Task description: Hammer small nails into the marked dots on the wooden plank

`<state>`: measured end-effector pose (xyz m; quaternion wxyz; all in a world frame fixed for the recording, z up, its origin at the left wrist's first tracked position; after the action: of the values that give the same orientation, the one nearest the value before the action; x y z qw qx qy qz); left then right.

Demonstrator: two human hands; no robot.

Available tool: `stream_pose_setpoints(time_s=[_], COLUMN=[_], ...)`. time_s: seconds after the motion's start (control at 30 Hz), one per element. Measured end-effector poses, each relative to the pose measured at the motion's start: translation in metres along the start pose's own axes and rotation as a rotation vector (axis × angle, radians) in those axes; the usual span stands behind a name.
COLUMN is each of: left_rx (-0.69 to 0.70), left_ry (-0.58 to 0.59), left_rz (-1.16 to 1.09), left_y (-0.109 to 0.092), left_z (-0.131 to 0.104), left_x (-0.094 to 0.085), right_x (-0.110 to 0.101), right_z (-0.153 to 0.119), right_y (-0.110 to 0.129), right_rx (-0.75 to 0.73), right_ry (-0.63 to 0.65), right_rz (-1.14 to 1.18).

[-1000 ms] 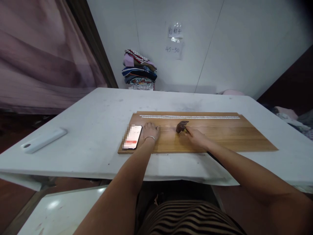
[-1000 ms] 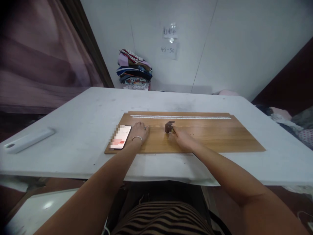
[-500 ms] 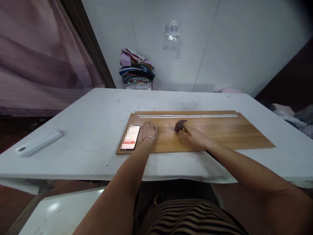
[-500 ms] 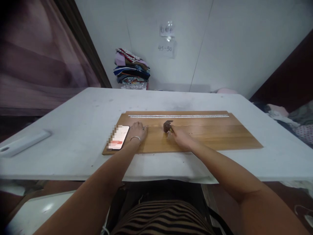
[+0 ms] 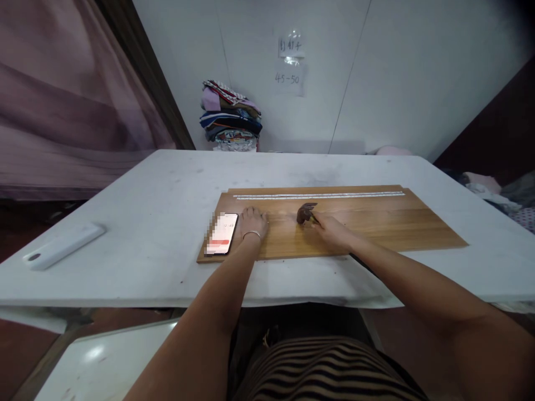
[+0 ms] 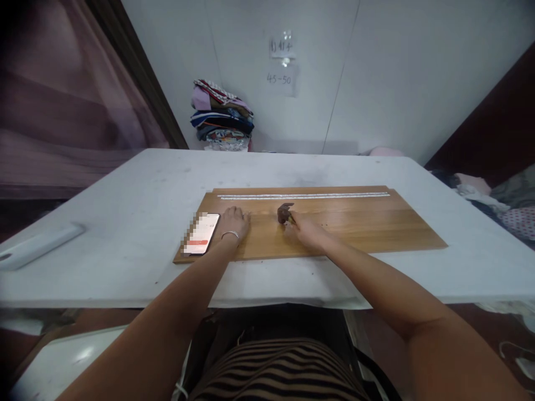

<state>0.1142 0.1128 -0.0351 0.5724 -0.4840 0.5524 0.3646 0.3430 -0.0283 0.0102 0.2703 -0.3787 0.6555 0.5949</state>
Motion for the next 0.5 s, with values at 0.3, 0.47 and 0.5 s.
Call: stream_pose_setpoints(time_s=[0.3, 0.47, 0.5], left_rx=[0.011, 0.023, 0.026], left_ry=[-0.027, -0.025, -0.024], left_rz=[-0.016, -0.033, -0.034], left_y=[0.0018, 0.0030, 0.0034], left_z=[0.0023, 0.0032, 0.0038], left_x=[0.0024, 0.0042, 0.0047], right_x=[-0.0018, -0.0062, -0.0059], right_z=[0.0007, -0.0001, -0.0004], right_y=[-0.0014, 0.0051, 0.0072], right_rx=[0.001, 0.012, 0.012], right_ry=[-0.006, 0.001, 0.006], right_rz=[-0.029, 0.003, 0.014])
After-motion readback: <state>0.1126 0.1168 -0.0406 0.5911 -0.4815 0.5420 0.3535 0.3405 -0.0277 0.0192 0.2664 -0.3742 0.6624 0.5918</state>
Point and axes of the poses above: each hand's wrist, its own z-axis towards the middle knuckle, its own x-axis out of the palm, y = z × x, the point moved 6 cm from there along z, towards the middle knuckle, and after that the axes turned 9 degrees about y, right-handed, at the moved point
